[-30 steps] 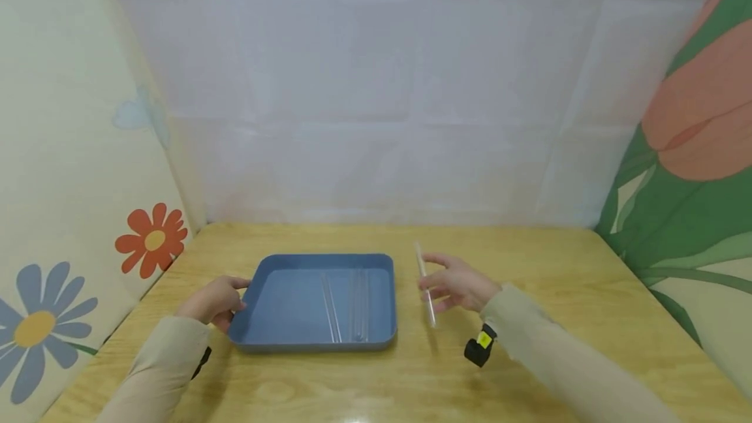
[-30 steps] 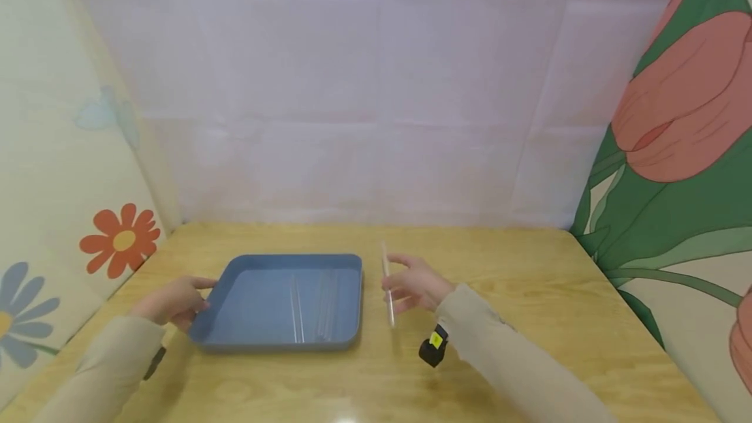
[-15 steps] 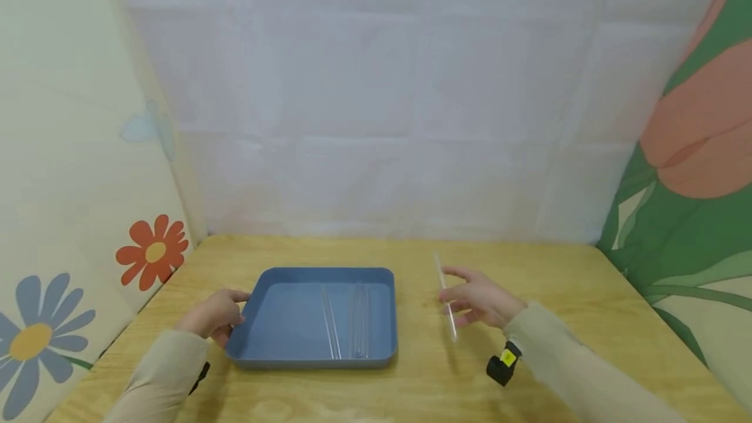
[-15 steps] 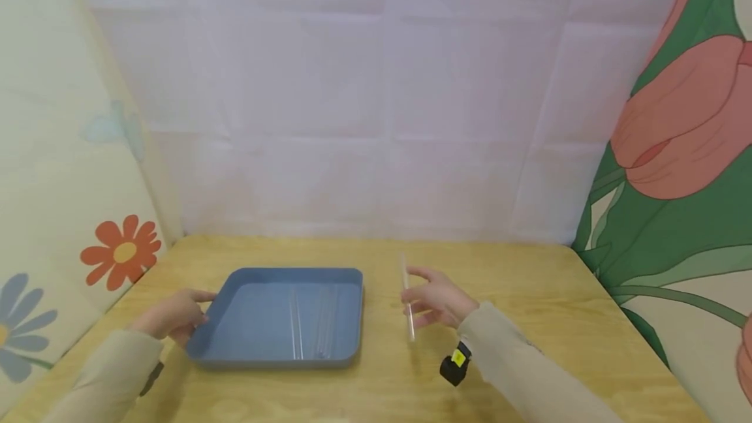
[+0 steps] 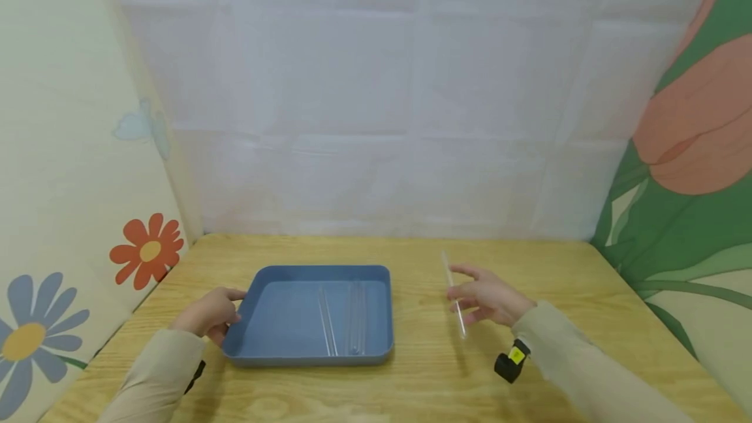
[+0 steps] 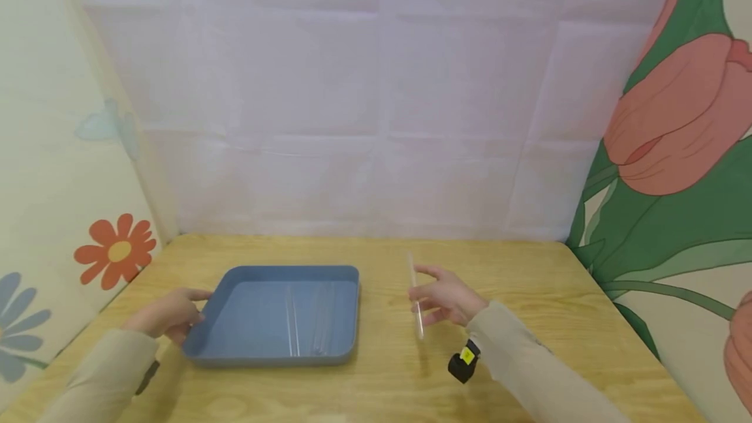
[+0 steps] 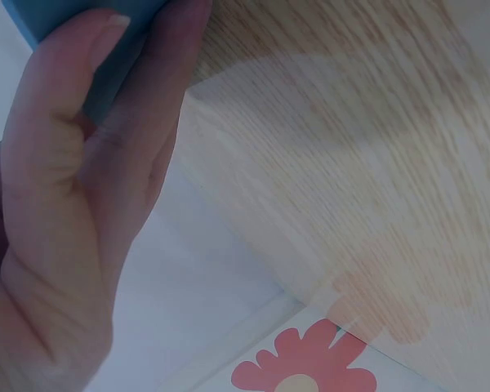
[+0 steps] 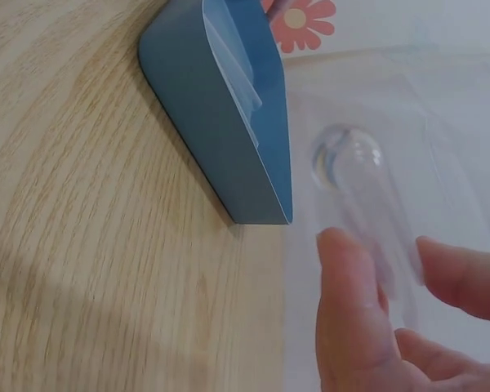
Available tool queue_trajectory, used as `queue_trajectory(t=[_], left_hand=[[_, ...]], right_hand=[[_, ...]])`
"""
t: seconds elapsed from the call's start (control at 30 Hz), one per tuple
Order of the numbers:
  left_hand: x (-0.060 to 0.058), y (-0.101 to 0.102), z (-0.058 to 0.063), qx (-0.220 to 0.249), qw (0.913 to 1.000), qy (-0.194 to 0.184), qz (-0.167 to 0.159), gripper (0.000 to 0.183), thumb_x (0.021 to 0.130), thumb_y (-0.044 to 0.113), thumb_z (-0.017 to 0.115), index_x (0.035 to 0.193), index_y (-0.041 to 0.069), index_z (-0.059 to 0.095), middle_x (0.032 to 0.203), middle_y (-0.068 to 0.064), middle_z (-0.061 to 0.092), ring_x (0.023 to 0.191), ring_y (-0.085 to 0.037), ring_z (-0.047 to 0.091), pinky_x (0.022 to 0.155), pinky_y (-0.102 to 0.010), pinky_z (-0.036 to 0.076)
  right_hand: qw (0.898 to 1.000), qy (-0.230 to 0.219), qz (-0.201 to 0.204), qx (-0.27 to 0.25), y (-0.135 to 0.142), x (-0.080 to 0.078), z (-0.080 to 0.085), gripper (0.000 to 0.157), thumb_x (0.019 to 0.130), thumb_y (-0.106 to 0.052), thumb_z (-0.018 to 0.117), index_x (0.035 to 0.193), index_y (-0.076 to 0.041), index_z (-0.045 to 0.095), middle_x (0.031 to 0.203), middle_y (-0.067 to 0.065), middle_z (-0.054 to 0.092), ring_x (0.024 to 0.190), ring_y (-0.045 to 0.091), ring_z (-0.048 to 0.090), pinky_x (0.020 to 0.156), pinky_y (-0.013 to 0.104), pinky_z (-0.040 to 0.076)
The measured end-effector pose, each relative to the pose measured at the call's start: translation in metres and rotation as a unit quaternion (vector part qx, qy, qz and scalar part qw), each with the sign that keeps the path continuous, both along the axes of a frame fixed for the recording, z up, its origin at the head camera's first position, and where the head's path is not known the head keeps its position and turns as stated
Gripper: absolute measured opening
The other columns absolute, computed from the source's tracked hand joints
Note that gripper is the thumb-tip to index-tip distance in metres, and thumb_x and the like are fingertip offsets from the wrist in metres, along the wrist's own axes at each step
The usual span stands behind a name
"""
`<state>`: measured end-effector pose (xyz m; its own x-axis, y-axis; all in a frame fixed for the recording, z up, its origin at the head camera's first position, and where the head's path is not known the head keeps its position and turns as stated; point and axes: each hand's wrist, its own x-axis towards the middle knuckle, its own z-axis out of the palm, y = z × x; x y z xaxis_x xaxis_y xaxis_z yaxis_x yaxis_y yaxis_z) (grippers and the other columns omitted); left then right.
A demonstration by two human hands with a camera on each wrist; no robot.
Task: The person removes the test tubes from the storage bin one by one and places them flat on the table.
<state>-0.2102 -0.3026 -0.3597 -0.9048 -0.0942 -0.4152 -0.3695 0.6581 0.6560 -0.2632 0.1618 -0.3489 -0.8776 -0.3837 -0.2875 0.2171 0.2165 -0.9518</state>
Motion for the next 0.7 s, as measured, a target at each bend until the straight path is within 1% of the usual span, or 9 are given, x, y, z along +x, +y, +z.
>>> queue_trajectory(t=[0.2,0.27,0.43,0.53,0.7], left_hand=[[-0.001,-0.003,-0.004,0.001,1.0,0.001,-0.003,0.053,0.092,-0.012,0.044,0.142,-0.018,0.026,0.101,-0.031,0.057,0.07,-0.028,0.065,0.06,-0.039,0.057],[-0.001,-0.004,-0.003,0.002,1.0,0.005,-0.006,0.054,0.092,-0.012,0.044,0.142,-0.018,0.026,0.099,-0.029,0.058,0.069,-0.028,0.065,0.059,-0.038,0.057],[-0.004,-0.009,0.003,0.003,0.9998,0.012,-0.015,0.054,0.092,-0.012,0.045,0.141,-0.02,0.024,0.098,-0.03,0.058,0.064,-0.024,0.064,0.057,-0.037,0.057],[-0.005,-0.009,0.003,0.007,0.9998,0.009,-0.014,0.055,0.092,-0.011,0.045,0.142,-0.019,0.024,0.098,-0.03,0.059,0.064,-0.023,0.064,0.058,-0.037,0.057],[0.0,-0.005,-0.004,0.02,0.9997,0.0,-0.014,0.055,0.092,-0.011,0.044,0.143,-0.019,0.024,0.101,-0.03,0.059,0.061,-0.021,0.063,0.059,-0.037,0.057]], right_hand=[[1.0,0.01,0.004,0.01,0.011,0.001,0.004,0.07,0.095,-0.004,0.057,0.154,-0.002,0.019,0.103,0.015,0.061,0.086,0.025,0.064,0.06,0.03,0.054],[1.0,0.015,0.007,0.013,0.014,0.001,0.007,0.07,0.095,-0.004,0.056,0.154,-0.002,0.017,0.103,0.015,0.061,0.086,0.025,0.064,0.06,0.031,0.054],[1.0,0.018,0.005,0.013,0.02,-0.002,0.013,0.071,0.096,-0.004,0.055,0.154,-0.003,0.016,0.102,0.014,0.061,0.085,0.024,0.064,0.062,0.031,0.055],[1.0,0.014,0.005,0.006,0.024,-0.001,0.011,0.071,0.095,-0.003,0.055,0.154,-0.002,0.015,0.102,0.013,0.061,0.085,0.024,0.063,0.063,0.033,0.055],[1.0,0.005,0.0,0.003,0.031,0.006,0.003,0.071,0.095,-0.002,0.055,0.154,-0.001,0.015,0.097,0.011,0.061,0.082,0.023,0.063,0.064,0.035,0.054]])
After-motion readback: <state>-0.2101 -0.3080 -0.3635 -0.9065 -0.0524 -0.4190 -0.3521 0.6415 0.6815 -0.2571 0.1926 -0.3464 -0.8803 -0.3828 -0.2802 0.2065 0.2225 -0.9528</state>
